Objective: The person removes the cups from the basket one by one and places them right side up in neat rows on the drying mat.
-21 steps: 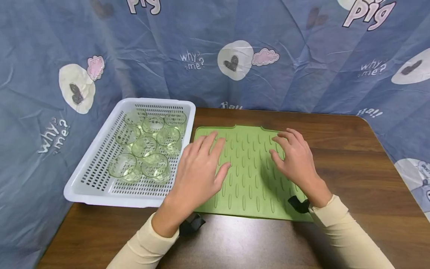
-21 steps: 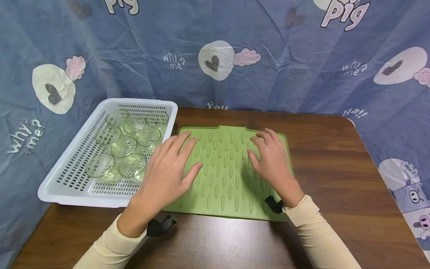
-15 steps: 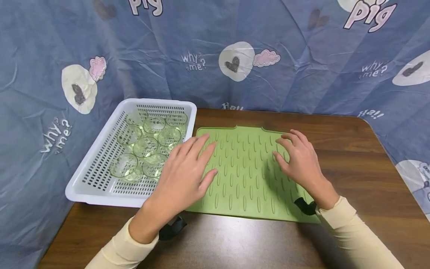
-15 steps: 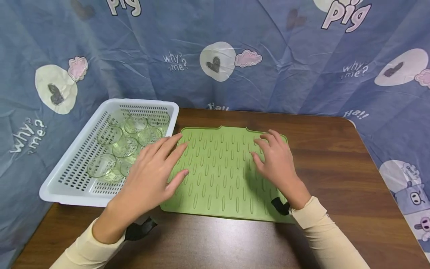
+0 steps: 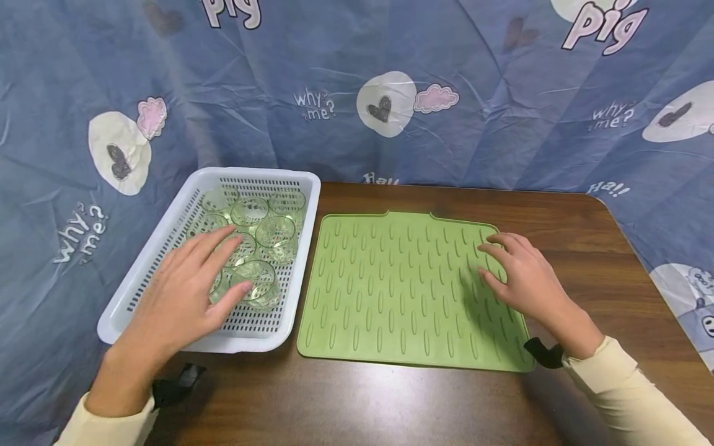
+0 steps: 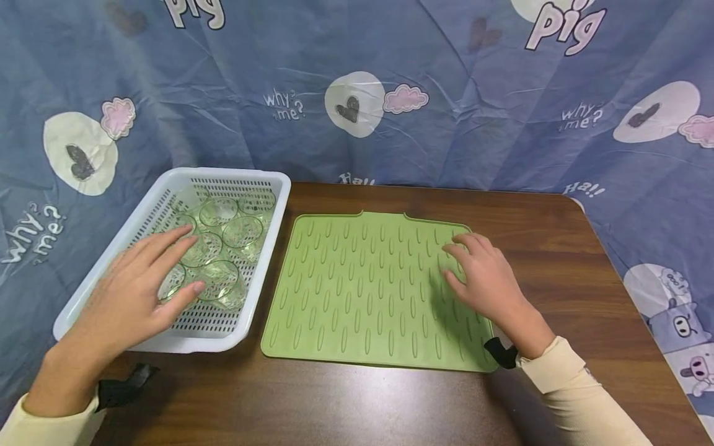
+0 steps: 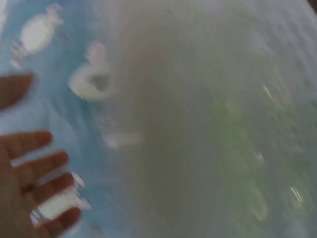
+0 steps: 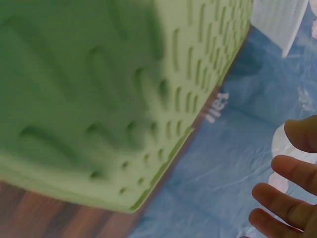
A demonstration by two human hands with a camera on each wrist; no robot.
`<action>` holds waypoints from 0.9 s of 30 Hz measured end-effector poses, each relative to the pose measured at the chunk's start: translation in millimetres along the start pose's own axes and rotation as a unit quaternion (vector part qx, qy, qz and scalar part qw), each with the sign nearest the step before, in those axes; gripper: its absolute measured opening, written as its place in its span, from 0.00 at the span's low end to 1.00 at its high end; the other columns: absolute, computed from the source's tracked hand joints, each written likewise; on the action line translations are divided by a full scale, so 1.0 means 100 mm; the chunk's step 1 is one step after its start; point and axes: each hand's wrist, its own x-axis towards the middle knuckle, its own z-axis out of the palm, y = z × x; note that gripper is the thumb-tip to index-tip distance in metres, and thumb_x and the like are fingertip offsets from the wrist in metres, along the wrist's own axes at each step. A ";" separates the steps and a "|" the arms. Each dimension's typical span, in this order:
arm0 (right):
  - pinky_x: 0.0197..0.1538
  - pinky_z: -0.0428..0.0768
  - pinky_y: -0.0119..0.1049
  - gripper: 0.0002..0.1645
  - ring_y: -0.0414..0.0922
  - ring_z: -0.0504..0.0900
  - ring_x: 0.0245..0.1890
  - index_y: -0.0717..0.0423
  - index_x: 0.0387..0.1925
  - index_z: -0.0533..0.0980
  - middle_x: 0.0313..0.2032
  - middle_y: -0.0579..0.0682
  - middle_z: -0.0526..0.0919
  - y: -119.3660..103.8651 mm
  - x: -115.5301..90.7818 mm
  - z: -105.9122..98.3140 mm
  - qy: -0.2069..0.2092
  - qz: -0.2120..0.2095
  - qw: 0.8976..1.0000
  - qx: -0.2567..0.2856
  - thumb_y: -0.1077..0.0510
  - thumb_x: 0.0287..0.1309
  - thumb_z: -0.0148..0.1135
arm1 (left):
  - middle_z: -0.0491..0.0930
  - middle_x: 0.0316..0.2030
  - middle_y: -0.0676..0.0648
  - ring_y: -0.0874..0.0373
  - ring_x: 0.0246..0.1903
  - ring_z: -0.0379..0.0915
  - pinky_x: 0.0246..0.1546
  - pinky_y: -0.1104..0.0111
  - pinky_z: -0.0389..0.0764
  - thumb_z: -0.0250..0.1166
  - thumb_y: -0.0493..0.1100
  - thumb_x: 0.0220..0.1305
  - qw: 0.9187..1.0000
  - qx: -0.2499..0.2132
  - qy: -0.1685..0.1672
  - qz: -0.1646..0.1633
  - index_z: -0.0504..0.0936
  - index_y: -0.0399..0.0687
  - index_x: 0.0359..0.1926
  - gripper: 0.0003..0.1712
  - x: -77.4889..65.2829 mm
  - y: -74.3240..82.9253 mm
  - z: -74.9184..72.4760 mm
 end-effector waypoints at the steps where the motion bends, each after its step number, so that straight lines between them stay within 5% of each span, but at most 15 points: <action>1: 0.50 0.76 0.63 0.23 0.62 0.75 0.57 0.60 0.50 0.80 0.53 0.61 0.80 0.03 -0.03 0.00 -0.003 0.000 1.000 -0.003 0.58 0.50 0.71 | 0.71 0.66 0.38 0.37 0.62 0.68 0.57 0.41 0.70 0.64 0.57 0.58 1.000 0.004 0.000 -0.005 0.72 0.41 0.66 0.39 -0.06 -0.11 -0.01; 8: 0.52 0.75 0.61 0.24 0.62 0.75 0.54 0.61 0.49 0.80 0.51 0.63 0.80 0.25 -0.20 -0.03 -0.015 0.007 1.000 -0.003 0.60 0.48 0.72 | 0.73 0.65 0.37 0.34 0.59 0.68 0.52 0.41 0.67 0.69 0.61 0.54 0.997 0.021 0.000 -0.078 0.72 0.43 0.67 0.44 -0.46 -0.69 -0.07; 15: 0.52 0.76 0.62 0.28 0.63 0.75 0.55 0.62 0.54 0.78 0.54 0.64 0.79 0.35 -0.36 -0.06 -0.057 0.025 0.998 0.018 0.60 0.49 0.73 | 0.70 0.65 0.34 0.30 0.59 0.65 0.56 0.35 0.63 0.66 0.57 0.59 0.989 0.006 0.015 -0.147 0.71 0.40 0.67 0.40 -0.75 -0.94 -0.05; 18: 0.51 0.76 0.64 0.30 0.64 0.74 0.56 0.62 0.56 0.77 0.56 0.65 0.77 0.38 -0.45 -0.06 -0.074 0.031 0.996 0.027 0.60 0.50 0.74 | 0.69 0.65 0.31 0.28 0.59 0.63 0.65 0.37 0.60 0.65 0.56 0.61 0.985 -0.005 0.015 -0.170 0.70 0.37 0.67 0.39 -0.87 -0.98 0.00; 22: 0.51 0.76 0.63 0.32 0.64 0.75 0.56 0.63 0.56 0.76 0.56 0.64 0.77 0.42 -0.56 -0.03 -0.084 0.024 0.996 0.031 0.60 0.48 0.76 | 0.69 0.64 0.29 0.27 0.61 0.62 0.79 0.56 0.50 0.65 0.53 0.62 0.982 -0.026 0.033 -0.185 0.70 0.35 0.66 0.38 -1.04 -1.01 0.04; 27: 0.51 0.75 0.63 0.37 0.64 0.74 0.57 0.62 0.58 0.75 0.58 0.64 0.76 0.47 -0.72 0.00 -0.096 0.018 0.994 0.041 0.55 0.46 0.77 | 0.70 0.63 0.28 0.26 0.59 0.64 0.78 0.76 0.44 0.66 0.47 0.60 0.980 -0.043 0.059 -0.185 0.72 0.35 0.65 0.35 -1.16 -1.05 0.09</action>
